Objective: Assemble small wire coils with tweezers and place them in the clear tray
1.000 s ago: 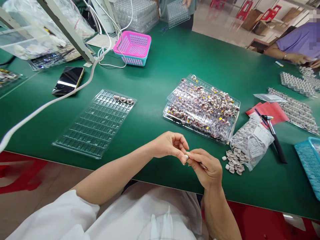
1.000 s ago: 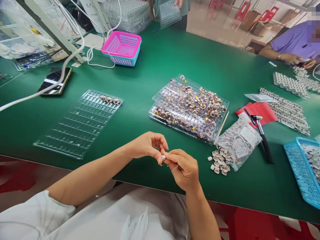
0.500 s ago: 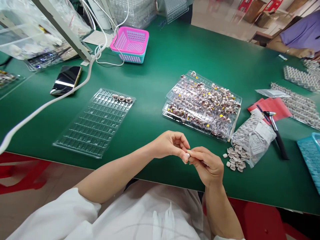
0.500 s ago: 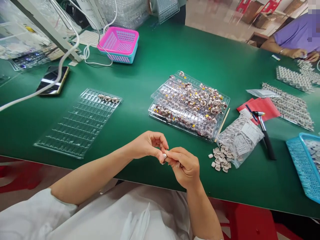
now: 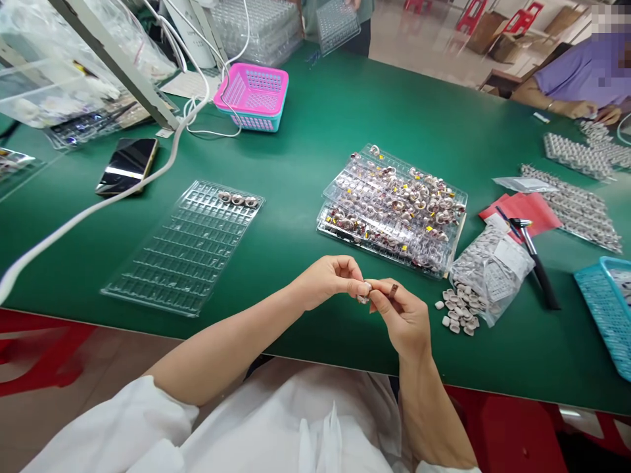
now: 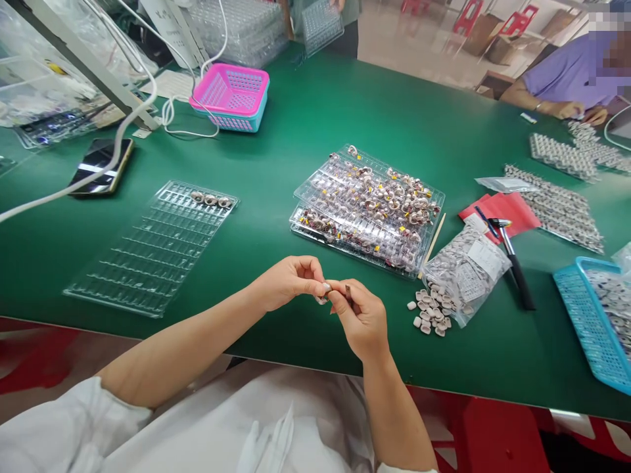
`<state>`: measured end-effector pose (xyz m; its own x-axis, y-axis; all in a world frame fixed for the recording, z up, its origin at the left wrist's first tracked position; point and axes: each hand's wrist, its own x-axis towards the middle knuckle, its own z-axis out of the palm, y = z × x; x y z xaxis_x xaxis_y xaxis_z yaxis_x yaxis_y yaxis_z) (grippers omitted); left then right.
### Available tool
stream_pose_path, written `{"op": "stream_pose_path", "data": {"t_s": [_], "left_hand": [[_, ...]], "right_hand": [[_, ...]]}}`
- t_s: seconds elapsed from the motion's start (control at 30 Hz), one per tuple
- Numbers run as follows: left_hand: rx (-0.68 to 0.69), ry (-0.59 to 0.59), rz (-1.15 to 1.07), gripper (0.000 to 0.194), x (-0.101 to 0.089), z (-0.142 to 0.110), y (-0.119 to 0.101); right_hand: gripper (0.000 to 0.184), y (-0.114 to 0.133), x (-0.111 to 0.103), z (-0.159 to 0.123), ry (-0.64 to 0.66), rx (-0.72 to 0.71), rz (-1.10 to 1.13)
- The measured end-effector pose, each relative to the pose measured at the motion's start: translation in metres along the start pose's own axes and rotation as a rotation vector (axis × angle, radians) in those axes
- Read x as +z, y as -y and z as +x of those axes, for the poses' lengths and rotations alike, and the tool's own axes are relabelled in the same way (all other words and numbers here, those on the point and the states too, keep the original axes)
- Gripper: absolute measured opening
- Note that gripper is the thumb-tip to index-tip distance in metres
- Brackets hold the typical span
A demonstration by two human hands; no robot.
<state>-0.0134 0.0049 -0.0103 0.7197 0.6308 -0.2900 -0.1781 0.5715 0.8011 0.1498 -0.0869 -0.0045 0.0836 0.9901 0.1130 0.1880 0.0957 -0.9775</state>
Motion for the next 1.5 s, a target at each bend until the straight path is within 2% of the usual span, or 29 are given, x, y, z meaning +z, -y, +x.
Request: {"op": "stream_pose_path", "data": {"t_s": [0.3,0.53,0.73,0.83,0.97,1.1,1.17,1.27,1.4,1.5], "left_hand": [[-0.115,-0.034,-0.108,0.030,0.003,0.002,0.000],[-0.138,-0.060,-0.090,0.028,0.003,0.002,0.001],[0.014,-0.074,0.040,0.025,0.006,-0.003,-0.001],[0.073,-0.044,0.037,0.022,0.009,-0.006,-0.004],[0.129,-0.035,0.054,0.022,0.013,-0.010,-0.003],[0.340,-0.119,0.363,0.019,0.019,-0.016,-0.001],[0.504,-0.139,0.543,0.014,0.022,-0.019,0.000],[0.778,-0.110,0.739,0.008,0.023,-0.019,0.003],[1.112,-0.085,0.890,0.017,0.021,-0.016,0.008],[1.232,-0.074,0.943,0.023,0.021,-0.015,0.010]], "right_hand": [[0.020,-0.001,-0.002,0.000,-0.064,0.065,-0.040],[0.022,-0.004,-0.002,0.001,-0.079,0.145,-0.048],[0.018,-0.002,-0.001,0.000,-0.064,0.096,-0.076],[0.016,0.002,-0.001,-0.001,-0.057,0.063,-0.088],[0.016,-0.001,-0.001,0.001,-0.072,0.103,0.026],[0.019,-0.010,-0.003,0.005,-0.059,0.250,0.283],[0.019,-0.013,-0.003,0.007,-0.046,0.302,0.421],[0.018,-0.013,-0.003,0.008,-0.023,0.354,0.585],[0.018,-0.009,-0.005,0.008,0.032,0.429,0.708],[0.018,-0.008,-0.006,0.008,0.091,0.444,0.761]]}}
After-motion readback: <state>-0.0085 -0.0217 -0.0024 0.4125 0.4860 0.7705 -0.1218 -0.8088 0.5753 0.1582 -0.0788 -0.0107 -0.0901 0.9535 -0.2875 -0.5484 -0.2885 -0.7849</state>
